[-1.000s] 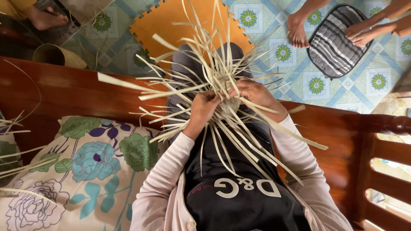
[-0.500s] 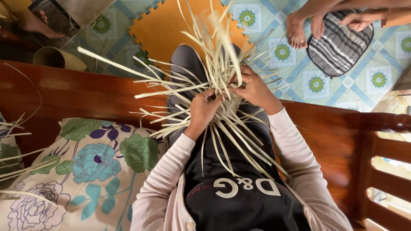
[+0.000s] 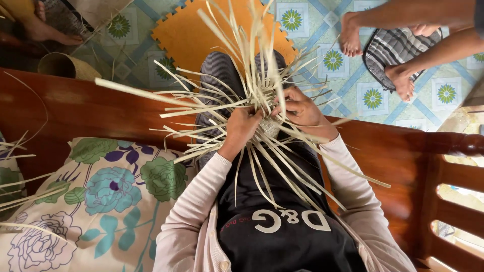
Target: Weaving a basket using thin strips of natural material
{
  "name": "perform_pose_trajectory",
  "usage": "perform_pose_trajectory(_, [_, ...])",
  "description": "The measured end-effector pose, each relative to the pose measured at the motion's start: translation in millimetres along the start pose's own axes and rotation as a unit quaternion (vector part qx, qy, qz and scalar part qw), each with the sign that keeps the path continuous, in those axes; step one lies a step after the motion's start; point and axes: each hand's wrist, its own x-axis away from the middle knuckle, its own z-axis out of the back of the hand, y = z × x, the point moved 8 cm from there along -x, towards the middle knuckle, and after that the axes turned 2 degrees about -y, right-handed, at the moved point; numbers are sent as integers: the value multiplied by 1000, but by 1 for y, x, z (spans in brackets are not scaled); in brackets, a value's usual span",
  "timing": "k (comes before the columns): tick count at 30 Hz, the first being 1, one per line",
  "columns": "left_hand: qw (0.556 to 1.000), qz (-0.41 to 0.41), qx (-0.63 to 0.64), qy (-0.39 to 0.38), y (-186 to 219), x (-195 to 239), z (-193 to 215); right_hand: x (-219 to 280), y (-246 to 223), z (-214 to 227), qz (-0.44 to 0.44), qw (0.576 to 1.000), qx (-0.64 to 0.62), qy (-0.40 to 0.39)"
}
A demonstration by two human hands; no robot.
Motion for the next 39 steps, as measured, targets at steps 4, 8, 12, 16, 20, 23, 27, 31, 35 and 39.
perform_pose_trajectory(4, [1000,-11,-6,-10,-9,-11,-10,-6,-2,5,42,999,-27,11])
perform_pose_trajectory(8, [1000,-25,-6,-15,25,0,-8,-36,-58,18,22,998,39,42])
perform_pose_trajectory(12, [999,-50,3,-3,44,9,4,-42,-52,16,-17,998,27,47])
perform_pose_trajectory(16, [997,-7,71,-4,43,17,7,-31,-53,27,51,979,168,108])
perform_pose_trajectory(20, [995,-5,98,-5,43,21,13,-12,-63,28,26,976,198,86])
perform_pose_trajectory(23, [997,6,78,3,5,3,-4,5,-52,18,2,980,192,59])
perform_pose_trajectory(27, [998,1,62,31,52,12,11,6,-64,16,7,970,241,38])
perform_pose_trajectory(31, [999,4,26,35,36,-6,5,-4,-56,-6,-21,954,300,-5])
perform_pose_trajectory(35, [999,17,-38,-11,35,-16,-7,-16,-55,-28,28,961,266,72])
perform_pose_trajectory(39, [998,49,9,22,11,-25,2,-23,-76,-3,-24,975,161,154])
